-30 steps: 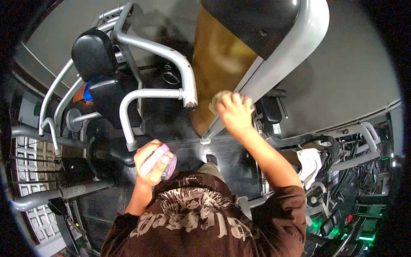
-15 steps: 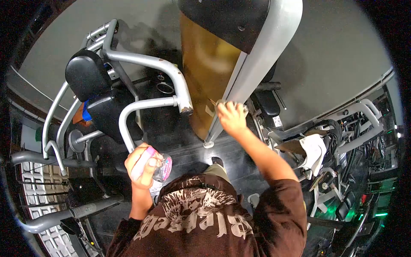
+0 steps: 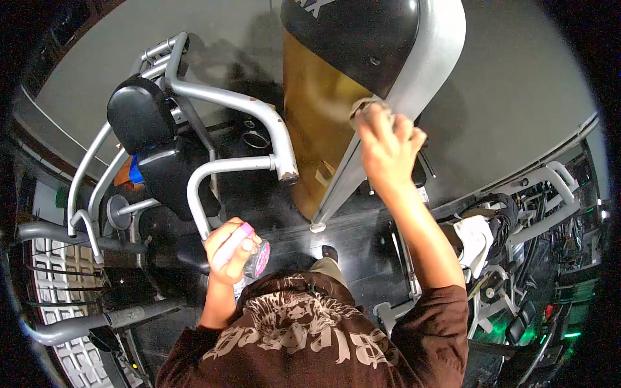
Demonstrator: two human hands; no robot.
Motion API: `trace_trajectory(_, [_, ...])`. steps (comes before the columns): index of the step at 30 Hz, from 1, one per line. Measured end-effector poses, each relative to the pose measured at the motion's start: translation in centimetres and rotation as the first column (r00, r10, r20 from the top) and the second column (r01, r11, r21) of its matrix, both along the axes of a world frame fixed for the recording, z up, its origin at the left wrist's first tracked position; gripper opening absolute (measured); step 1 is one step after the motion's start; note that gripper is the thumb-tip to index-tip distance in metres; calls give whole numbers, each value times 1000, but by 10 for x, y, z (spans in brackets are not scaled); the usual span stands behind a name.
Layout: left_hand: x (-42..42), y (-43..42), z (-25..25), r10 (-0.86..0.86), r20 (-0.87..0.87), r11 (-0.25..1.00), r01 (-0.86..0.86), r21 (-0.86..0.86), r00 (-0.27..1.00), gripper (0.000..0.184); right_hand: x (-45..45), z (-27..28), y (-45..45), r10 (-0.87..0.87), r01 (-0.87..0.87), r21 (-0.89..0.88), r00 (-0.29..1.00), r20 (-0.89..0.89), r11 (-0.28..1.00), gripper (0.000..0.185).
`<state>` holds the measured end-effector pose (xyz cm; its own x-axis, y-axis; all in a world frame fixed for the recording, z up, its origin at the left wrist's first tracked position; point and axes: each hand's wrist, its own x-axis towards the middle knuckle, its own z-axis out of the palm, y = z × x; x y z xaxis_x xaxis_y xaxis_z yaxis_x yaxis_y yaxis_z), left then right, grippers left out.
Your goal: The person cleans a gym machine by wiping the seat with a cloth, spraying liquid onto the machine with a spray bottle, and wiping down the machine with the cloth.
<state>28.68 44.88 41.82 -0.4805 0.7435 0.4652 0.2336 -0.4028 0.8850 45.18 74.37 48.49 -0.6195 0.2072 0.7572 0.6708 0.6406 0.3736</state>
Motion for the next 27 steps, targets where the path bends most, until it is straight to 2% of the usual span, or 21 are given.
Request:
trace_trajectory(1, [0,2,1,-18,-15,1000,18,12,1000,17,-1,-21,3,-18,16,29,999,48,999,31])
trace_trajectory(4, [-2,5,3,-40,-43,999,42,35,998,16,7,-101,-4,22,12,-120,960,279,993,24])
trace_trajectory(7, [-2,-3,2,-26,-13,1000,26,-3,1000,16,19,-200,-10,136,-34,-276,923,361,961,18])
trace_trajectory(9, [-4,-7,1,1,-6,1000,-1,-4,1000,16,20,-266,-15,104,71,-351,884,456,934,17])
trace_trajectory(11, [-6,-16,-1,22,-9,1000,-22,13,1000,16,20,-294,-21,100,186,-470,849,519,863,17])
trace_trajectory(12, [-9,-21,-2,32,-19,999,-32,3,999,17,17,-285,-23,94,197,-490,856,508,849,17])
trace_trajectory(14, [-17,-30,-5,54,-41,998,-55,-18,998,19,9,-228,-35,83,218,-531,870,486,819,20])
trace_trajectory(15, [-18,-33,-8,65,-50,997,-67,-32,997,20,6,-198,-35,55,207,-534,900,433,820,27])
trace_trajectory(17, [-16,-34,-11,96,40,994,-93,-62,995,20,1,-117,-33,11,113,-496,971,240,861,36])
trace_trajectory(19, [-15,-31,-10,107,72,991,-100,-91,992,19,1,-55,-20,-14,13,-265,1000,-2,964,44])
trace_trajectory(21, [-13,-24,-11,75,77,996,-71,-61,994,18,-2,-1,-16,-13,3,-110,995,-98,994,42])
trace_trajectory(23, [-11,-17,-10,36,106,998,-31,-49,994,17,-5,6,-10,-44,43,-81,999,-19,996,34])
trace_trajectory(24, [-13,-14,-8,0,51,1000,2,-27,999,16,-5,-5,-9,-103,106,-32,991,82,994,30])
trace_trajectory(25, [-13,-12,-8,-6,25,1000,7,-23,1000,16,-7,-26,-8,-162,161,21,970,179,987,27])
trace_trajectory(27, [-14,-11,-7,-15,-30,1000,14,-18,999,15,-4,-80,-6,-109,124,-31,946,304,992,24])
